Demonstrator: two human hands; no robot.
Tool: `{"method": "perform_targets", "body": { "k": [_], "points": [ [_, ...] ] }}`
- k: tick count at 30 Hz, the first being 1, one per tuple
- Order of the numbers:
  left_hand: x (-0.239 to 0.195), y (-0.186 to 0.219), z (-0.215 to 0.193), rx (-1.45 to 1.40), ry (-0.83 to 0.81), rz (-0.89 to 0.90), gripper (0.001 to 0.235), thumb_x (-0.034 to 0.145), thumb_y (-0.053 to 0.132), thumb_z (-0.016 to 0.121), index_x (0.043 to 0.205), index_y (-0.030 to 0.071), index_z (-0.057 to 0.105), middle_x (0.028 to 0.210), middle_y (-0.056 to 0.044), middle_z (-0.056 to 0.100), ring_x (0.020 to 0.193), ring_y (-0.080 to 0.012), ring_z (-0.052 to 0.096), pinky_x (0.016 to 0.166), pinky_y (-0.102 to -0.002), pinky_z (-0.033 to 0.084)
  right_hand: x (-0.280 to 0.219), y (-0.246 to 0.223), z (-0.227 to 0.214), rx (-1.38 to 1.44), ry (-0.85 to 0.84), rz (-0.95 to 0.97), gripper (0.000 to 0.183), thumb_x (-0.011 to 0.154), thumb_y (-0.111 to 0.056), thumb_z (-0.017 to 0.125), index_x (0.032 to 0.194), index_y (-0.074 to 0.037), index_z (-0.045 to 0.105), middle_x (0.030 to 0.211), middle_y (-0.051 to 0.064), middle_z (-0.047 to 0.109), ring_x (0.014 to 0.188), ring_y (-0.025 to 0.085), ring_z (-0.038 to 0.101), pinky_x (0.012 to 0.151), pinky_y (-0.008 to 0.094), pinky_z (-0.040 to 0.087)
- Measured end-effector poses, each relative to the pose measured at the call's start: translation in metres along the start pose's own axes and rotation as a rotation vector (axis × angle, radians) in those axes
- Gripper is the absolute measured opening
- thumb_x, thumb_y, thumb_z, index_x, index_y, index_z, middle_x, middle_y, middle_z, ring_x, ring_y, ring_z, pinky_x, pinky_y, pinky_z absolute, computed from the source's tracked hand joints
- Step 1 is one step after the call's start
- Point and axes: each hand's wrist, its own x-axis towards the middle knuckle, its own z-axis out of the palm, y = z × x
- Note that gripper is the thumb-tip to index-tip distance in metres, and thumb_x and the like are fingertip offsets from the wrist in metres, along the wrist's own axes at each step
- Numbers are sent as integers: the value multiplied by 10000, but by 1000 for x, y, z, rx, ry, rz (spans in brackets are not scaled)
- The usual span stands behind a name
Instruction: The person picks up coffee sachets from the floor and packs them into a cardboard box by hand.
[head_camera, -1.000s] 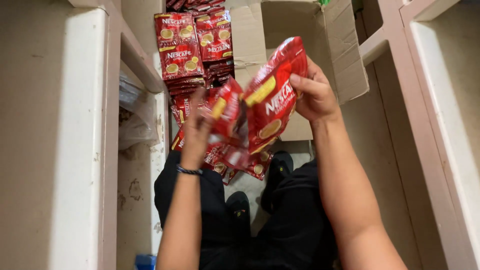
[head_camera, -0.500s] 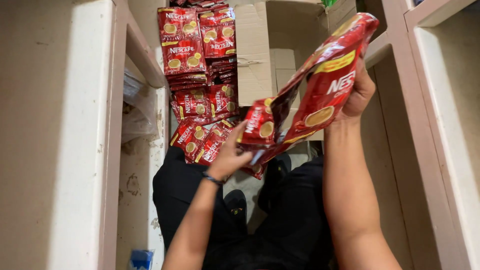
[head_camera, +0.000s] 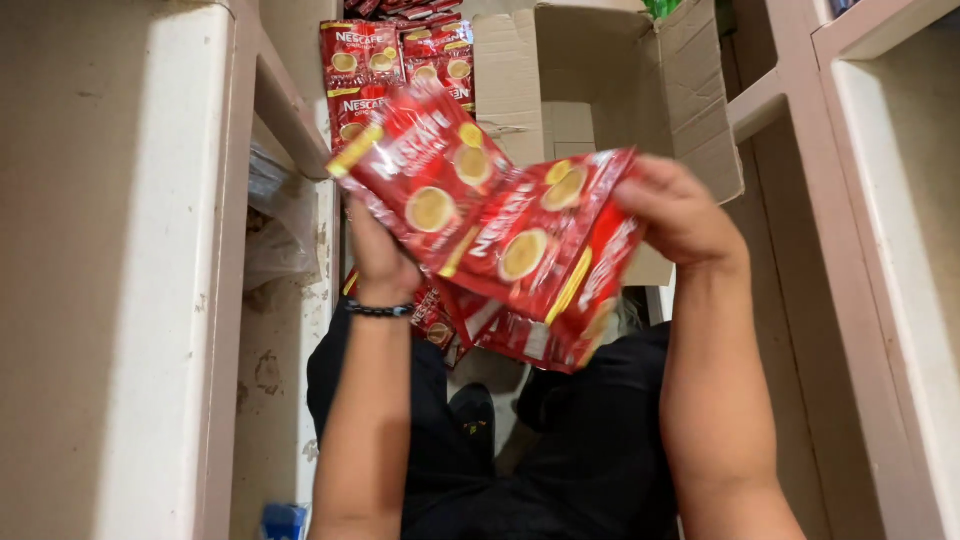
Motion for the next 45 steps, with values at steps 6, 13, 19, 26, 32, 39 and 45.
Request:
{"method": "perform_targets", "body": {
  "k": [6, 13, 19, 26, 32, 39, 45],
  "points": [
    [5, 42, 35, -92, -122, 2, 592, 1095, 475, 369, 1447, 23, 517, 1454, -151, 607, 1319, -287, 619, 1164, -478, 495, 18, -29, 58, -336, -296, 269, 860, 833, -137, 773, 1581, 6, 372, 1409, 55, 626, 1306, 134, 566, 1085, 314, 474],
    [11, 44, 48, -222, -152, -244, 526, 1110, 402, 399, 1431, 16, 554, 1443, -160, 620, 1305, -311, 631, 1182, -488, 493, 32, 12, 34, -314, -293, 467, 1167, 786, 9, 808, 1721, -197, 141, 1267, 176, 723, 1157, 218, 703, 993, 392, 578],
    [-7, 58, 104, -254, -235, -301, 600, 1082, 500, 504, 1431, 11, 532, 1412, -162, 614, 1260, -301, 631, 1123, -472, 513, 42, 62, 12, -523, -396, 332, 433, 920, -47, 835, 1320, 69, 715, 1041, 57, 723, 998, 144, 612, 896, 324, 520],
    [-15, 47, 94, 183, -173, -3, 558, 1021, 216, 675, 1499, 21, 464, 1440, -144, 613, 1326, -265, 623, 1158, -448, 530, 49, 49, 45, -138, -207, 412, 413, 1030, -278, 620, 1353, -21, 639, 1196, 14, 735, 1045, 60, 667, 951, 263, 558],
    [-13, 51, 110, 267, -158, 75, 410, 1064, 56, 636, 1456, 32, 519, 1369, -126, 668, 1251, -234, 671, 1109, -427, 566, 48, 76, 29, -224, -295, 353, 491, 910, -176, 749, 1353, -14, 615, 1220, 31, 720, 1085, 109, 665, 990, 305, 535],
    [-1, 89, 117, 280, -317, 202, 236, 1147, 79, 633, 1379, 52, 601, 1279, -100, 712, 1181, -203, 717, 1028, -405, 570, 40, 149, -5, -651, -407, 602, 457, 761, -126, 831, 1195, -26, 727, 1087, 39, 791, 963, 134, 712, 916, 307, 553],
    [32, 107, 81, 473, -329, 432, 283, 1177, 129, 637, 1445, 76, 561, 1343, -81, 707, 1231, -183, 696, 1121, -386, 559, 20, 69, -2, -569, -597, 668, 421, 851, -199, 815, 1195, 28, 728, 1114, 33, 798, 970, 86, 683, 918, 284, 546]
  ]
}}
